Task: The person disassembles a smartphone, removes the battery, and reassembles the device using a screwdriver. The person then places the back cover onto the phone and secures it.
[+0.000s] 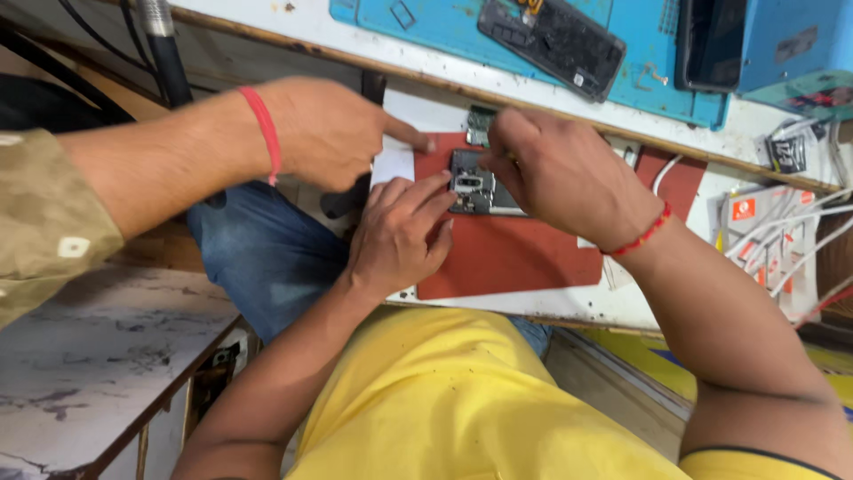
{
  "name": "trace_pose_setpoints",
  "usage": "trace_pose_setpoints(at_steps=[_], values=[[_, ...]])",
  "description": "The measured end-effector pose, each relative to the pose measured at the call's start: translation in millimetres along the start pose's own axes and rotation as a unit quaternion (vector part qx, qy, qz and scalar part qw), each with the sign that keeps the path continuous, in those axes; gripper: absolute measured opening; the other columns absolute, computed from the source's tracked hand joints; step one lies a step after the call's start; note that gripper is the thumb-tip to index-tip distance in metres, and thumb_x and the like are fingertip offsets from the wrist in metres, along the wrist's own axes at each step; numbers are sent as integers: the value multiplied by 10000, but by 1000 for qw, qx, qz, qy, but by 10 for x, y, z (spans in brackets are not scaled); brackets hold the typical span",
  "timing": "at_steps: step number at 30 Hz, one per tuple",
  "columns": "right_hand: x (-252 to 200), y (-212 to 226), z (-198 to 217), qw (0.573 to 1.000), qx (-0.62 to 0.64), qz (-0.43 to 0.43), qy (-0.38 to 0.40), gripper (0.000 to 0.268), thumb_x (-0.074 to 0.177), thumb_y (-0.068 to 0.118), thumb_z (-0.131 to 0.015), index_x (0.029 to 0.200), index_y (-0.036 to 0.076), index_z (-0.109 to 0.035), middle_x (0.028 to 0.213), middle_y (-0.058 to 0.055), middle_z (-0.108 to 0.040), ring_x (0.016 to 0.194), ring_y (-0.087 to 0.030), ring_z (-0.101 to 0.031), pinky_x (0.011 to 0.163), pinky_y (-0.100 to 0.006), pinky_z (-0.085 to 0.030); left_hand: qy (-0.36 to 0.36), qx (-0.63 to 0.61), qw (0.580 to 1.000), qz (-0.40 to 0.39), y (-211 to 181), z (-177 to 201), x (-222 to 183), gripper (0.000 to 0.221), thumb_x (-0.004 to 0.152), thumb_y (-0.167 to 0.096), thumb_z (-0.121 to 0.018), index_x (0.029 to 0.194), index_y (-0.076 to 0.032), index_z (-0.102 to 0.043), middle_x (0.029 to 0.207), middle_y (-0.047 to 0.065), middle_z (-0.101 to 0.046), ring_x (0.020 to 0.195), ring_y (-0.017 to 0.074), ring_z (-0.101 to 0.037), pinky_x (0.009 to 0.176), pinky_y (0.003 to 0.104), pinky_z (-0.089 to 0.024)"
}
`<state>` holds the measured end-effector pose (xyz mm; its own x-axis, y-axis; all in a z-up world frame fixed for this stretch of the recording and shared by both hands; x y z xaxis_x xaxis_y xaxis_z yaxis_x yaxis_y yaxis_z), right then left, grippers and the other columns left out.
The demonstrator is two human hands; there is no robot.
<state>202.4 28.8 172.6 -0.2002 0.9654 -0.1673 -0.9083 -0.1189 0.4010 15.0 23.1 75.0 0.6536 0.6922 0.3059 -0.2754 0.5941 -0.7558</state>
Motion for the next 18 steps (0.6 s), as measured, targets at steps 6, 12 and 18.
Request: trace_pose_setpoints(at_steps=[6, 12, 18], values=[[25, 61, -4, 1000, 14, 7, 0, 219, 921, 134, -722, 1018, 21, -561, 947, -200, -648, 834, -443, -643, 680, -510, -510, 1, 11, 1000, -9, -17, 115, 59, 316, 822, -134, -750, 1128, -56, -725, 1298, 90, -675, 1019, 285, -635, 936, 441, -496], [-35, 45, -27, 997, 44, 58, -14, 223, 919, 113, -706, 1069, 26, -566, 992, -185, -651, 858, -433, -648, 697, -491, -511, 4, 10, 1000, -6, -10, -26, 0, 322, 822, -137, -748, 1130, -47, -725, 1315, 99, -669, 1022, 285, -633, 926, 435, -492], [-69, 10, -26, 998, 42, -11, -38, 245, 914, 172, -739, 1042, 41, -578, 849, -136, -702, 746, -377, -691, 637, -464, -516, 1, 11, 1000, -10, -28, 23, 63, 319, 821, -138, -740, 1123, -36, -729, 1306, 100, -677, 1009, 274, -635, 913, 427, -490]])
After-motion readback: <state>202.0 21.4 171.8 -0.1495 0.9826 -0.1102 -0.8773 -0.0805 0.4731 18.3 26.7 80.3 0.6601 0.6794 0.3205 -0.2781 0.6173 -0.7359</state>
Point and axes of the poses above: each hand's wrist, its own x-axis towards the middle knuckle, its own z-axis out of the back of the hand, y = z × x, the point moved 4 cm from there along x, towards the middle knuckle
